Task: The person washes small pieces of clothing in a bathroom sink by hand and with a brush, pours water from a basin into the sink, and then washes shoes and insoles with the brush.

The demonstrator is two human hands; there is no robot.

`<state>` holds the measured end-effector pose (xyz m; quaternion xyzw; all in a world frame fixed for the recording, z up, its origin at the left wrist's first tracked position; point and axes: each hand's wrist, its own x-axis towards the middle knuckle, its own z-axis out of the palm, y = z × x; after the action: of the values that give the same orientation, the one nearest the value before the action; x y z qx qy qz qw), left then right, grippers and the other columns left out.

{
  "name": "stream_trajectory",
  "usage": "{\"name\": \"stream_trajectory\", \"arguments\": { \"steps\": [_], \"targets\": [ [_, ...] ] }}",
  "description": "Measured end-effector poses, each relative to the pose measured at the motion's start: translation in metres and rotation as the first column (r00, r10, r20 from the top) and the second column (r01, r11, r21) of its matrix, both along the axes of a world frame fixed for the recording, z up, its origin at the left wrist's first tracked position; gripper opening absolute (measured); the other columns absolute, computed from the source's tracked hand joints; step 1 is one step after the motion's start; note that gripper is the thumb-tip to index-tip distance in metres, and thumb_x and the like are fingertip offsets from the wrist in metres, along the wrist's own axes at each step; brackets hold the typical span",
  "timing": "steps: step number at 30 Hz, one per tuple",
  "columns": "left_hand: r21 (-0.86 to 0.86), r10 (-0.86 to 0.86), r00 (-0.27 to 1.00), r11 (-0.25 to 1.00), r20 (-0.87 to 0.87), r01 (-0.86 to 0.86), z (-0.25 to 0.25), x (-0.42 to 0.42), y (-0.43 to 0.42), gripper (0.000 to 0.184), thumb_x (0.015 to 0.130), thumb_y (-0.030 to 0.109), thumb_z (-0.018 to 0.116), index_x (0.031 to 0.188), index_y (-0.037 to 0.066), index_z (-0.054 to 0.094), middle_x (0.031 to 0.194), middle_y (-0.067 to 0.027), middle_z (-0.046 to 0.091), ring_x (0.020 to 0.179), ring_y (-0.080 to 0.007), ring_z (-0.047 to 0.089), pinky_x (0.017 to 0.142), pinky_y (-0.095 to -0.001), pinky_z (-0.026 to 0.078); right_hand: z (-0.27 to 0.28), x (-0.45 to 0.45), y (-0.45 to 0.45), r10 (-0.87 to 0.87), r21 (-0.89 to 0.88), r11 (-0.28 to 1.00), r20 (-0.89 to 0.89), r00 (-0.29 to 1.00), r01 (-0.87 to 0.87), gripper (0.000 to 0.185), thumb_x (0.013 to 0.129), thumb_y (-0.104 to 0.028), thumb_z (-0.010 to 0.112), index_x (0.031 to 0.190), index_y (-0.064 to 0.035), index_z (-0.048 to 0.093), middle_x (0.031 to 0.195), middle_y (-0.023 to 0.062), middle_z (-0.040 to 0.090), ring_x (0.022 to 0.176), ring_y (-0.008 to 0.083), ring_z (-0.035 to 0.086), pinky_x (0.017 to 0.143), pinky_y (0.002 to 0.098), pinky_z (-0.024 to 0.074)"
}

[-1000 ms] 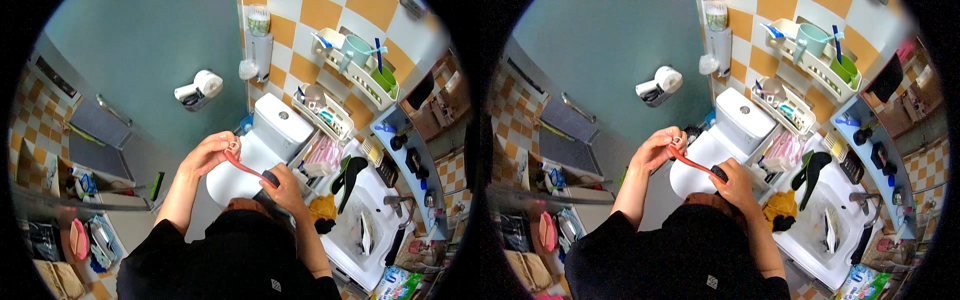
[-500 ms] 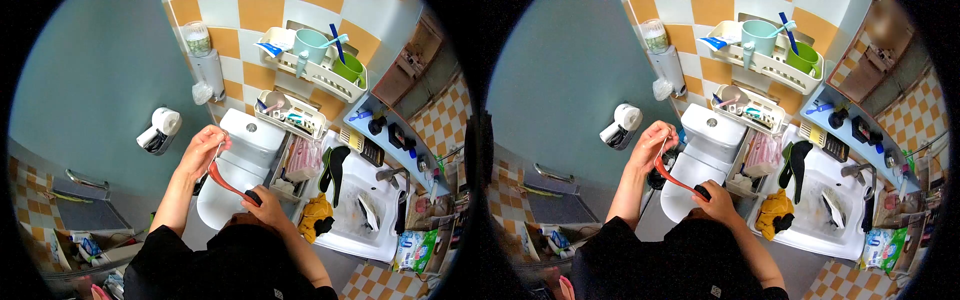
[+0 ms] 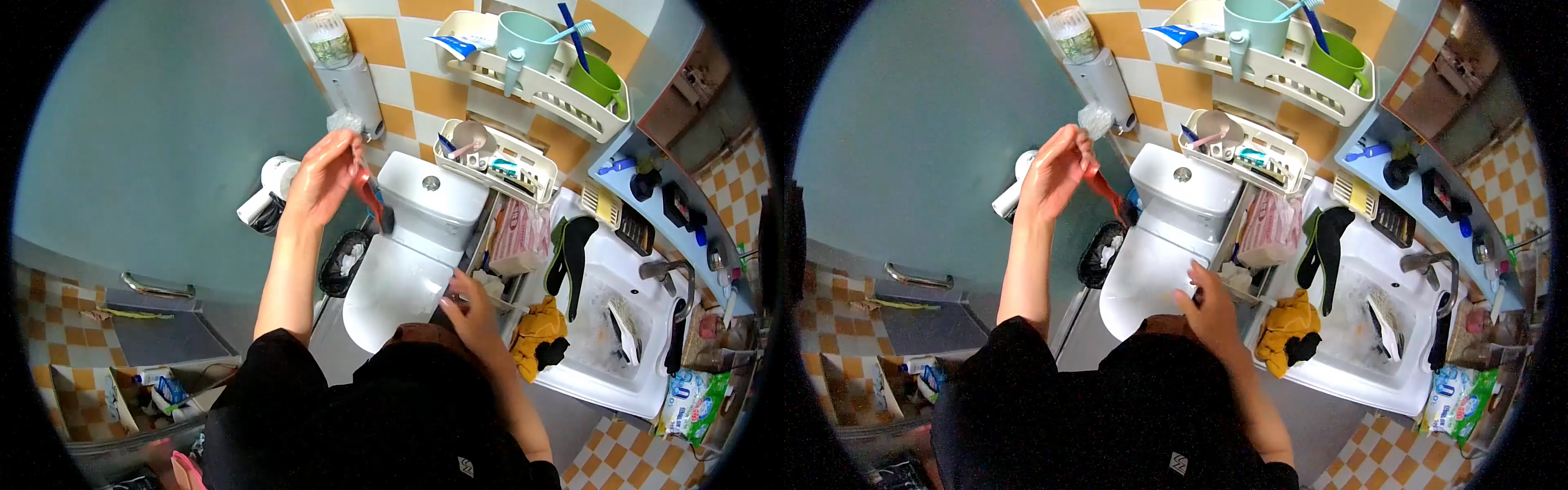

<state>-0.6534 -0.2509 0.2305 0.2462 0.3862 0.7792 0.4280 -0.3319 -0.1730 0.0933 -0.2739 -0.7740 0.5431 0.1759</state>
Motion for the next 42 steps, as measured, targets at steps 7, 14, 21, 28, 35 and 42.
{"name": "stream_trajectory", "arguments": {
  "steps": [7,14,21,28,35,42],
  "targets": [
    [-0.132,0.391,0.920,0.914,0.031,-0.384,-0.041,-0.074,0.056,0.023,0.093,0.022,0.072,0.109,0.007,0.066,0.099,-0.0012,0.066,0.097,-0.0134,0.065,0.083,-0.0271,0.054,0.012,0.098,0.001,-0.146,-0.131,0.977,0.174,0.974,0.169,0.030,0.094,-0.011,0.067,0.124,-0.0049,0.064,0.099,0.0104,0.074,0.086,0.0180,0.071,0.078,0.0294,0.0552],
    [-0.182,0.597,0.781,0.760,-0.186,-0.624,-0.066,-0.148,0.139,0.029,0.089,0.015,0.075,0.114,0.001,0.069,0.092,-0.0050,0.070,0.080,-0.0148,0.066,0.070,-0.0237,0.056,-0.015,0.164,-0.017,-0.369,-0.180,0.901,0.165,0.915,0.395,0.023,0.101,-0.011,0.059,0.119,0.0008,0.062,0.096,0.0103,0.072,0.082,0.0152,0.068,0.070,0.0262,0.0534],
    [-0.082,0.482,0.281,0.392,-0.830,-0.916,-0.099,-0.184,0.185,0.023,0.091,0.020,0.067,0.110,0.013,0.077,0.086,-0.0087,0.076,0.073,-0.0195,0.070,0.071,-0.0338,0.054,0.009,0.164,-0.025,-0.542,-0.264,0.776,0.186,0.819,0.573,0.017,0.099,-0.005,0.060,0.111,0.0051,0.065,0.090,0.0117,0.072,0.081,0.0155,0.069,0.075,0.0288,0.0556],
    [0.066,0.314,0.035,0.304,-0.949,-0.951,-0.097,-0.194,0.190,0.021,0.091,0.022,0.066,0.104,0.010,0.077,0.092,-0.0149,0.074,0.081,-0.0322,0.071,0.074,-0.0415,0.054,-0.003,0.171,-0.029,-0.531,-0.244,0.792,0.175,0.829,0.559,0.018,0.101,-0.010,0.059,0.112,0.0037,0.064,0.089,0.0107,0.072,0.078,0.0155,0.067,0.071,0.0278,0.0531],
    [0.311,-0.005,-0.347,0.433,-0.938,-0.846,-0.103,-0.227,0.184,0.028,0.095,0.033,0.057,0.102,0.011,0.073,0.087,-0.0173,0.072,0.079,-0.0384,0.069,0.069,-0.0500,0.053,0.001,0.167,-0.029,-0.564,-0.242,0.775,0.153,0.811,0.584,0.016,0.097,-0.007,0.064,0.109,0.0026,0.068,0.089,0.0097,0.073,0.081,0.0143,0.069,0.076,0.0288,0.0555],
    [0.224,-0.335,-0.405,0.467,-0.851,-0.856,-0.092,-0.228,0.173,0.036,0.094,0.035,0.057,0.129,0.024,0.055,0.094,-0.0151,0.074,0.083,-0.0398,0.070,0.068,-0.0521,0.052,0.001,0.174,-0.023,-0.555,-0.118,0.810,0.161,0.816,0.574,0.014,0.096,-0.006,0.063,0.108,-0.0021,0.070,0.090,0.0086,0.075,0.081,0.0158,0.073,0.072,0.0296,0.0575]
  ]
}}
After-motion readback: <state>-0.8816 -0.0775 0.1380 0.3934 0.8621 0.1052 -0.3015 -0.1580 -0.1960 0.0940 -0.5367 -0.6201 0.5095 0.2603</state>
